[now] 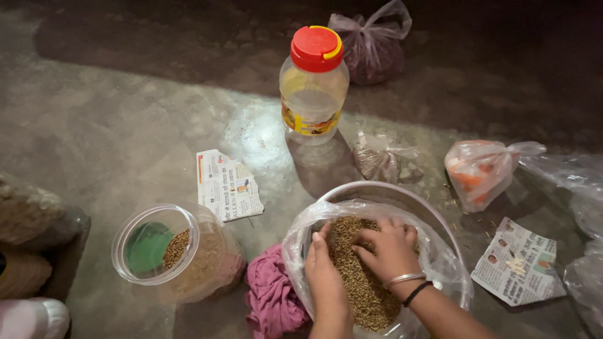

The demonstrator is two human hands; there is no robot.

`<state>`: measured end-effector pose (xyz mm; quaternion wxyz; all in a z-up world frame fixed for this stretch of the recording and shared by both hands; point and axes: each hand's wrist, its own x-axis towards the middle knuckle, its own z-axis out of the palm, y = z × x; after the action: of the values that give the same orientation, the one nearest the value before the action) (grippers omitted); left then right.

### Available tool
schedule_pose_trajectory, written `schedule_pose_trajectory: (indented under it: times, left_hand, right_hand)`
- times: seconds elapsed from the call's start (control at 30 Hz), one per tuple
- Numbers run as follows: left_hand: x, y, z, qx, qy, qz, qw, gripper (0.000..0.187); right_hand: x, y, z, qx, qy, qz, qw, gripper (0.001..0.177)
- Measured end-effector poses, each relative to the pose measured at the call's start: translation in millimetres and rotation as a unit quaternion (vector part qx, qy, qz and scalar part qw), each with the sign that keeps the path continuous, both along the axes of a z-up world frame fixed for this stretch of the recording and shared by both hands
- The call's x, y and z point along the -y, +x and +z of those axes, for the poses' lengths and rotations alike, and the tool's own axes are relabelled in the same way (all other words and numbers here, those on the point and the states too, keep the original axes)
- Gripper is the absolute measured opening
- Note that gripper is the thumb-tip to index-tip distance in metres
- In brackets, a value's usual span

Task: The person sits on the floor and sorts grains by hand, picking out debris and transferring the grains from a plastic bag into a clear plastic container. They then secure the container with a green lid.

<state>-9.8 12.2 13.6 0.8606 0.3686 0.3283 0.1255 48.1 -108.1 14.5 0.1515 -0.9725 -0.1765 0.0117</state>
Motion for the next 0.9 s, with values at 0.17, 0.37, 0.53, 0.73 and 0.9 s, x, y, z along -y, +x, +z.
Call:
schedule_pose_trajectory:
  times: [0.17, 0.37, 0.53, 0.73, 0.9]
  left_hand:
    - [-3.0, -2.1, 3.9, 0.002, 0.016, -0.011, 1.0, 0.057]
    - [-6.0, -5.3, 15.5, 0.001, 0.02, -0.042, 0.999, 0.056]
    - [2.8, -3.9, 20.4, -0.004, 0.055, -0.049, 0.997, 0.055]
    - [5.2, -7.8, 17.8, -0.01, 0.056, -0.062, 0.996, 0.054]
    - [-1.9, -7.6, 14.1, -0.002, 0.041, -0.056, 0.998, 0.054]
  right_hand:
    - [-3.4, -2.0, 6.5, 0.022, 0.028, 0.023, 0.999, 0.025]
    - [29.0, 2.5, 32.4, -0.113, 0.319, 0.048, 0.94, 0.014]
    - [52.4, 7.2, 37.6, -0.272, 0.391, -0.011, 0.879, 0.013]
    - [41.9, -4.3, 33.1, -0.198, 0.277, 0.061, 0.938, 0.022]
    - [41.9, 4.6, 52.6, -0.086, 0.287, 0.16, 0.94, 0.015]
